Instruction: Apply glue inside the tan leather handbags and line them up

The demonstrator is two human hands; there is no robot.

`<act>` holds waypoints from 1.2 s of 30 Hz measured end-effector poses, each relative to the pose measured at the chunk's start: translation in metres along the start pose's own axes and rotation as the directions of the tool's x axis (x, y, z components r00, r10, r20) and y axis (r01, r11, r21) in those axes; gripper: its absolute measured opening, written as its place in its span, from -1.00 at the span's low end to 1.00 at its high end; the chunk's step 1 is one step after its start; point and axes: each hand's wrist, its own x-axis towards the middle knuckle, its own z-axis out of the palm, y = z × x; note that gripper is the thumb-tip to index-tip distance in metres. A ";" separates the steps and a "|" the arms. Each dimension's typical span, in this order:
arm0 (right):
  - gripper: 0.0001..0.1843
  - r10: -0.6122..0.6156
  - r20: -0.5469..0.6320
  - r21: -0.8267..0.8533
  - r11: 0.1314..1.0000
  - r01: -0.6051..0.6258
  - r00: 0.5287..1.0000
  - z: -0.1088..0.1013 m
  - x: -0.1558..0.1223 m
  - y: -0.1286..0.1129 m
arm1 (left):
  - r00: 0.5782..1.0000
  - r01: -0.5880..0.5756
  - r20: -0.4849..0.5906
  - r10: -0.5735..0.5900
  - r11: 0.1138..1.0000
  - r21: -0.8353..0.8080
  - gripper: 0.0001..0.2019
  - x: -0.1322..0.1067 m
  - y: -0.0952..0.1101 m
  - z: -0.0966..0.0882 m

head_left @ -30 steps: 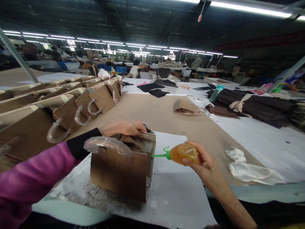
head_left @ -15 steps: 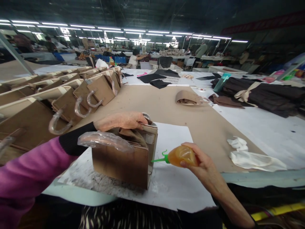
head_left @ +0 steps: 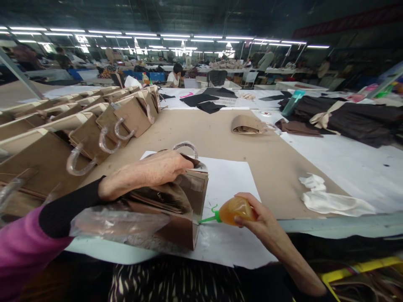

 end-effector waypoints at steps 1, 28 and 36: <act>-0.52 0.015 -0.002 0.045 0.999 -0.015 1.000 0.000 0.001 -0.002 | 1.000 0.018 0.005 -0.018 0.999 0.046 -0.78 -0.004 0.004 -0.003; -0.52 -0.111 -0.283 0.094 0.985 0.142 0.953 0.011 0.077 0.012 | 0.895 0.443 -0.212 -0.393 0.841 0.310 -0.49 -0.047 0.014 0.063; -0.53 -0.138 -0.252 0.037 0.988 0.152 0.958 0.017 0.083 0.015 | 0.898 0.435 -0.205 -0.389 0.855 0.282 -0.47 -0.058 0.016 0.075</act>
